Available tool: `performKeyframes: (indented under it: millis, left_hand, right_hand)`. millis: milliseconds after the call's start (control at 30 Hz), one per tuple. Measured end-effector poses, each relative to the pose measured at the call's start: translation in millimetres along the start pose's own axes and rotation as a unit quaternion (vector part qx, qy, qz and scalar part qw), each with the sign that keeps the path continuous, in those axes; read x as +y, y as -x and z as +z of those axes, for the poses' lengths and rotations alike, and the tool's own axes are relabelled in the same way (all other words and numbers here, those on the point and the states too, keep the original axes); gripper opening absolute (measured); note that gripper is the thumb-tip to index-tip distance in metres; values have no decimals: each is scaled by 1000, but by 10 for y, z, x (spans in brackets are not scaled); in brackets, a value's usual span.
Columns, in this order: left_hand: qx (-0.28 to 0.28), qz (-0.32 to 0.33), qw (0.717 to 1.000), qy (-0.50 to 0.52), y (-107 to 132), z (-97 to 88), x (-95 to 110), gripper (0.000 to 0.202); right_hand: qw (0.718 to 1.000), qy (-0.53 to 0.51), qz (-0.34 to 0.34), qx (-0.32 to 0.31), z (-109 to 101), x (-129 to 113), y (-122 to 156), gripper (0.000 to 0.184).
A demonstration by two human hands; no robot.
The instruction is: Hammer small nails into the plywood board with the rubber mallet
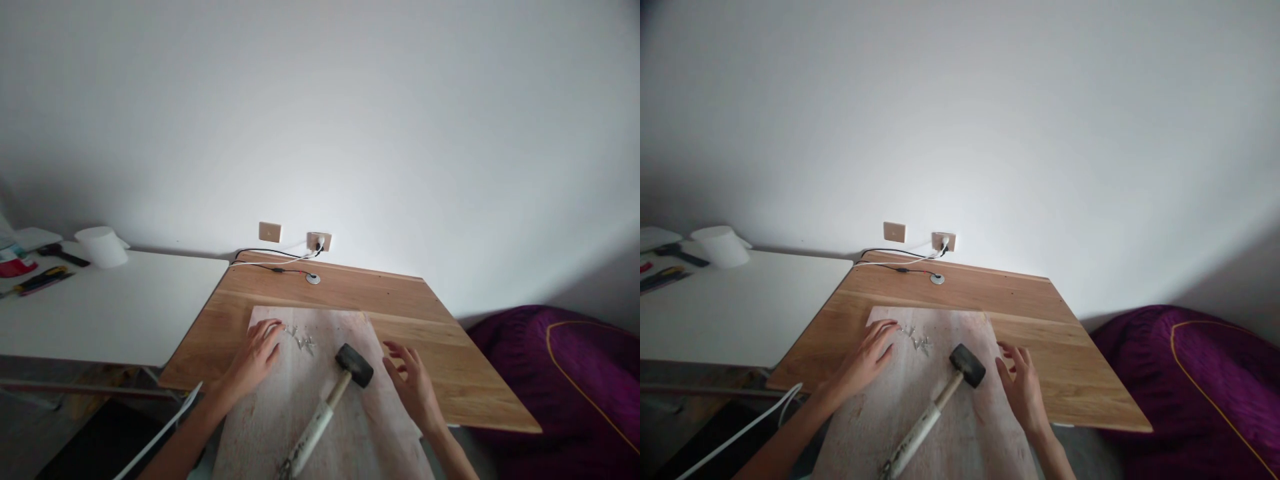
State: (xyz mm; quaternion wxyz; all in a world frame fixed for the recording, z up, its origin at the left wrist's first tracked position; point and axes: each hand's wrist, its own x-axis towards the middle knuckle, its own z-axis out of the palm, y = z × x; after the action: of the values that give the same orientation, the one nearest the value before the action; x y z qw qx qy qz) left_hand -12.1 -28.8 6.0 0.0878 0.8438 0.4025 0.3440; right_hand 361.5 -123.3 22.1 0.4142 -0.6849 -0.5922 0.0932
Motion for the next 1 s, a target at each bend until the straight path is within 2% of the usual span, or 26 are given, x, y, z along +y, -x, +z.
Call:
performKeyframes:
  millis: [100,167,267,400,600,767,867,1000]
  left_hand:
    - [-40,20,999,-18,279,-96,179,36]
    - [-43,17,998,-48,483,-137,282,33]
    - [-23,2,995,-93,730,-146,350,35]
    - [-5,-27,994,-105,902,-134,275,37]
    - [22,-102,994,-43,923,-241,119,34]
    - [55,-128,990,-33,816,-380,-1,30]
    - [61,-131,988,-50,788,-441,-127,29]
    - [83,-144,982,-92,809,-527,-409,31]
  right_hand:
    - [999,16,36,5,-59,265,313,39]
    - [998,20,52,-9,-59,342,478,41]
    - [997,38,63,-22,-29,343,606,41]
    - [995,66,79,2,12,299,629,44]
    - [992,74,100,-24,56,337,659,39]
    - [994,67,59,-60,183,276,646,39]
    - [994,56,50,-79,344,105,642,39]
    - [997,26,-1,-78,612,-263,669,35]
